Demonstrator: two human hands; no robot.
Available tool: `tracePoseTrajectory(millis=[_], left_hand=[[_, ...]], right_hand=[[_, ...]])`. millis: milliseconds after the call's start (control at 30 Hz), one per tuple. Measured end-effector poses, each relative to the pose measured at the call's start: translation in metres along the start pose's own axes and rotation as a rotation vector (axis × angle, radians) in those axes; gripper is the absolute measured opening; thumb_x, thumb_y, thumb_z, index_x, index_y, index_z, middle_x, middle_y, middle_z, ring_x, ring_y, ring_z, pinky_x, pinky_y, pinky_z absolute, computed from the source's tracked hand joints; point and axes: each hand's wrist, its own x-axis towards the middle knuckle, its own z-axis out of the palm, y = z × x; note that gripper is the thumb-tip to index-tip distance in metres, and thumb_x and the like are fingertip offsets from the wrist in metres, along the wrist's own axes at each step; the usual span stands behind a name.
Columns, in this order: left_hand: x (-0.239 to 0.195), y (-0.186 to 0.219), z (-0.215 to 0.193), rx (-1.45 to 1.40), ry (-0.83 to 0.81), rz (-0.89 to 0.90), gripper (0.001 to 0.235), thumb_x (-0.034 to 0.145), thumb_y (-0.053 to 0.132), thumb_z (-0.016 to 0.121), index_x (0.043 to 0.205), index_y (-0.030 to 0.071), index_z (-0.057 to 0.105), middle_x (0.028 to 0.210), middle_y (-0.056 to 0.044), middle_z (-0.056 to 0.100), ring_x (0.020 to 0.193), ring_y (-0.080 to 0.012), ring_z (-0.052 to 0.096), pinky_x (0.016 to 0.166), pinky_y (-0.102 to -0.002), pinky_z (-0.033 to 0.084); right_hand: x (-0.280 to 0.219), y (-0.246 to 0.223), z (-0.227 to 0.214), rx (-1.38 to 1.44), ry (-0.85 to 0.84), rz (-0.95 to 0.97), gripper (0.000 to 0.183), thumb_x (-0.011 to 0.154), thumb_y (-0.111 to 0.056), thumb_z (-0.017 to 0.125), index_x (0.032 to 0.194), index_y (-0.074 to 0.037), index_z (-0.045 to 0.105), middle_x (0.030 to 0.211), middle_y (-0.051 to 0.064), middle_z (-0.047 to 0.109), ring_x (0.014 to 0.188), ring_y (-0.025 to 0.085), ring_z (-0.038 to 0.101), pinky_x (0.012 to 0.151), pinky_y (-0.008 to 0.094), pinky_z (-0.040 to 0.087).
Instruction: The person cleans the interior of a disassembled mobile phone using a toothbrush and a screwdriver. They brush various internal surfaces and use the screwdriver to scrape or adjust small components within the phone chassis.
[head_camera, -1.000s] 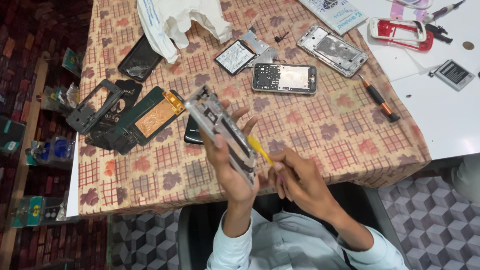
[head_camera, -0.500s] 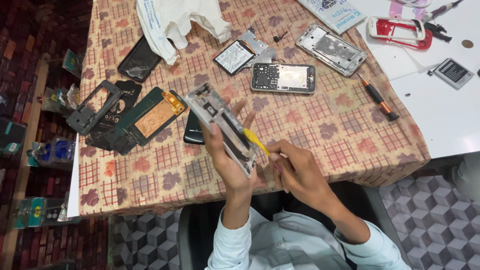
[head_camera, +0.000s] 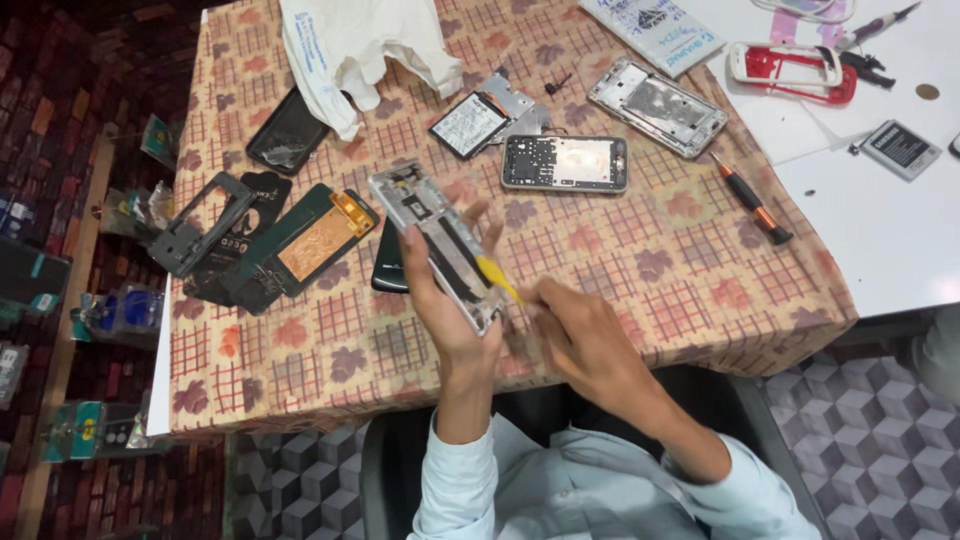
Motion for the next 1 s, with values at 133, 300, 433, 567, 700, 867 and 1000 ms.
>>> tracePoseTrajectory(millis=[133, 300, 433, 567, 700, 867, 1000], left_hand=[[-0.005, -0.001, -0.001, 0.138, -0.002, 0.054, 0.063, 0.106, 0.047, 0.047, 0.153, 0.005, 0.039, 0.146, -0.018, 0.053, 0.124, -0.0307, 0.06, 0.106, -0.048, 0.052], [-0.012, -0.009, 0.004, 0.069, -0.045, -0.066, 0.066, 0.107, 0.049, 0.047, 0.152, 0.0, 0.041, 0.142, -0.021, 0.054, 0.123, -0.0334, 0.061, 0.103, -0.049, 0.052], [-0.004, -0.003, 0.002, 0.019, -0.007, -0.05, 0.067, 0.107, 0.049, 0.046, 0.154, 0.002, 0.039, 0.143, -0.022, 0.054, 0.123, -0.0321, 0.061, 0.105, -0.047, 0.052], [-0.01, -0.002, 0.004, 0.154, -0.027, 0.039, 0.068, 0.103, 0.051, 0.048, 0.154, 0.007, 0.036, 0.145, -0.017, 0.054, 0.124, -0.0305, 0.061, 0.105, -0.048, 0.054], [-0.02, -0.012, 0.012, 0.089, -0.039, -0.011, 0.069, 0.107, 0.05, 0.049, 0.154, 0.0, 0.039, 0.142, -0.018, 0.053, 0.126, -0.0338, 0.06, 0.103, -0.051, 0.051], [-0.009, 0.002, 0.009, 0.067, -0.032, 0.043, 0.069, 0.106, 0.05, 0.048, 0.157, 0.005, 0.036, 0.143, -0.018, 0.054, 0.128, -0.0328, 0.058, 0.11, -0.051, 0.05], [-0.015, 0.003, 0.008, 0.11, -0.026, 0.045, 0.071, 0.105, 0.051, 0.048, 0.157, 0.005, 0.035, 0.148, -0.017, 0.052, 0.13, -0.0334, 0.057, 0.11, -0.051, 0.05]], right_hand=[[-0.005, -0.002, 0.0, -0.001, 0.016, 0.042, 0.017, 0.09, 0.003, 0.057, 0.107, 0.002, 0.059, 0.081, 0.022, 0.066, 0.073, 0.043, 0.065, 0.061, 0.047, 0.048], [0.02, 0.006, 0.004, -0.081, 0.108, 0.062, 0.01, 0.095, 0.001, 0.059, 0.105, 0.001, 0.058, 0.084, 0.022, 0.067, 0.076, 0.044, 0.065, 0.062, 0.048, 0.047], [0.004, -0.001, -0.002, -0.027, 0.058, 0.012, 0.017, 0.091, 0.002, 0.058, 0.108, 0.001, 0.058, 0.085, 0.022, 0.068, 0.076, 0.043, 0.066, 0.062, 0.047, 0.049], [-0.006, -0.001, -0.003, -0.018, 0.033, 0.045, 0.014, 0.091, 0.001, 0.059, 0.105, 0.001, 0.057, 0.084, 0.022, 0.068, 0.077, 0.044, 0.067, 0.061, 0.047, 0.05], [0.013, 0.012, -0.003, -0.089, 0.08, 0.106, 0.011, 0.093, 0.001, 0.06, 0.103, 0.002, 0.056, 0.079, 0.024, 0.065, 0.074, 0.045, 0.065, 0.061, 0.049, 0.048], [-0.002, -0.002, -0.001, -0.067, 0.08, 0.032, 0.015, 0.092, 0.002, 0.058, 0.107, 0.002, 0.058, 0.081, 0.023, 0.066, 0.073, 0.042, 0.067, 0.06, 0.048, 0.049], [-0.014, -0.006, -0.005, -0.072, 0.036, 0.138, 0.019, 0.088, 0.002, 0.059, 0.107, 0.0, 0.062, 0.074, 0.022, 0.066, 0.07, 0.041, 0.067, 0.058, 0.047, 0.049]])
